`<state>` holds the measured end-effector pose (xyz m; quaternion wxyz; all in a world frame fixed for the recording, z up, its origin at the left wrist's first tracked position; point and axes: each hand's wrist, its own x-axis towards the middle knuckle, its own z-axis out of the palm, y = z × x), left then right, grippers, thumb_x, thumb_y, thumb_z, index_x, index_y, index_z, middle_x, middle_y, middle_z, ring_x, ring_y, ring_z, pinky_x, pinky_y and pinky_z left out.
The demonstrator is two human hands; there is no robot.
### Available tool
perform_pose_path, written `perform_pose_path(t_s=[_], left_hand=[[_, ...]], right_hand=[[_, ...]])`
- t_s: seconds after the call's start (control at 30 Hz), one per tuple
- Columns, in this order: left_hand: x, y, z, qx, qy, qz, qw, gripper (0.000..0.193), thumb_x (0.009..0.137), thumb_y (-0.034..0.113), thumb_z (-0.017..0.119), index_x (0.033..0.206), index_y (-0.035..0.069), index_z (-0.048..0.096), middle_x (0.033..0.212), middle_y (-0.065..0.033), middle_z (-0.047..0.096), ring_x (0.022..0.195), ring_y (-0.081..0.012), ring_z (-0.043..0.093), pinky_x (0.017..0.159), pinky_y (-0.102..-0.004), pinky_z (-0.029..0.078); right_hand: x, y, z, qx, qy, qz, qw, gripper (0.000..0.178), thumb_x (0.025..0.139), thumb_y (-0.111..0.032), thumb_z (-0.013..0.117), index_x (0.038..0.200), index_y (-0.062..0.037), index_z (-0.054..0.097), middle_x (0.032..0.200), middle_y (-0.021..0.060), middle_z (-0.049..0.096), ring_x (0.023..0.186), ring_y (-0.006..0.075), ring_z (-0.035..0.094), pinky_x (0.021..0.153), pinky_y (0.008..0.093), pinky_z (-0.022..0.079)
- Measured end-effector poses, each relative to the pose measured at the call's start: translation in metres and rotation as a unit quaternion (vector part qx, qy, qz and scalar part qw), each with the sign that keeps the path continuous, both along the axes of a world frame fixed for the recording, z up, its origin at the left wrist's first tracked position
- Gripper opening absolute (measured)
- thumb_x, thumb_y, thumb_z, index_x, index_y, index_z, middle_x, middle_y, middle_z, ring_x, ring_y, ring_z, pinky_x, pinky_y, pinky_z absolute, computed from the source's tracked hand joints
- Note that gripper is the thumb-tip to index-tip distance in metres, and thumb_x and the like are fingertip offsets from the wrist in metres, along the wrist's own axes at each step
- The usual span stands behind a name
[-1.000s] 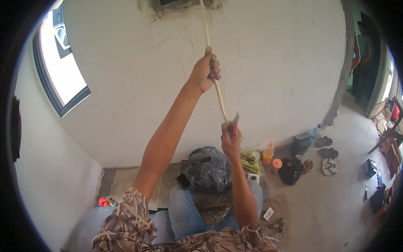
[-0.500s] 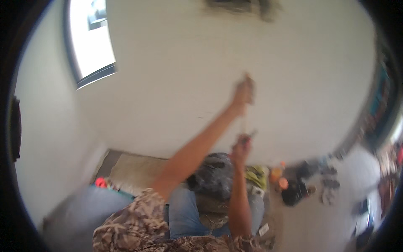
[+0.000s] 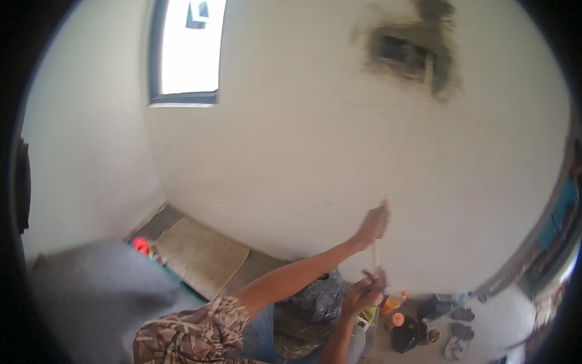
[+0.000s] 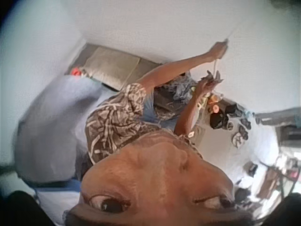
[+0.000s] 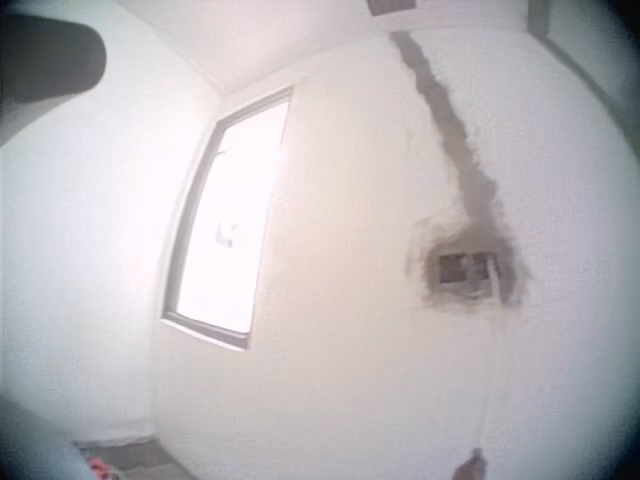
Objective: The person is wiring a wall socket using a screwdriver and wire cutters.
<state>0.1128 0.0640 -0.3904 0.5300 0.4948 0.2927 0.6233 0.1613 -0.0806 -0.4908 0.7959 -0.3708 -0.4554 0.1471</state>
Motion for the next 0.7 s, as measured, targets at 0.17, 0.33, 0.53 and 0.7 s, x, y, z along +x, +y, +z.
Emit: perform_pose_path(t_s=[0.17,0.33,0.53,0.7], left_hand=[[-0.017,-0.006,-0.025,0.026,-0.040,-0.041,0.998,0.048,0.103,0.050,0.036,0.067,0.017,0.037,0.053,0.0082,0.031,0.041,-0.0038,0.028,0.037,-0.0223,0.025],[-0.012,-0.006,-0.033,-0.003,0.026,-0.022,0.999,0.055,0.102,0.057,0.030,0.068,0.015,0.038,0.053,0.0055,0.035,0.041,-0.0062,0.034,0.037,-0.0237,0.031],[-0.021,-0.023,-0.063,0.060,-0.031,-0.037,0.997,0.056,0.102,0.057,0.029,0.067,0.014,0.039,0.050,0.0036,0.034,0.040,-0.0074,0.034,0.037,-0.0240,0.033],[0.008,-0.013,-0.075,0.040,0.008,-0.029,0.999,0.048,0.104,0.050,0.035,0.071,0.014,0.040,0.053,0.0058,0.033,0.043,-0.0060,0.031,0.040,-0.0243,0.030]], right_hand=[[-0.002,-0.063,-0.152,-0.153,-0.048,0.154,0.975,0.017,0.094,-0.017,0.059,0.094,-0.0003,0.057,0.076,0.0046,0.058,0.069,0.0100,0.051,0.059,0.0254,0.041],[-0.020,-0.116,-0.256,-0.355,-0.051,0.288,0.888,0.016,0.092,-0.020,0.063,0.089,-0.0050,0.056,0.065,0.0000,0.051,0.054,0.0072,0.047,0.048,0.0246,0.039],[-0.038,-0.113,-0.288,-0.467,-0.009,0.337,0.817,0.026,0.091,-0.030,0.067,0.089,-0.0068,0.055,0.059,-0.0010,0.048,0.046,0.0081,0.045,0.041,0.0250,0.039],[-0.020,-0.103,-0.296,-0.492,-0.077,0.334,0.800,0.027,0.089,-0.033,0.069,0.090,-0.0079,0.059,0.063,0.0008,0.052,0.051,0.0106,0.050,0.043,0.0278,0.041]])
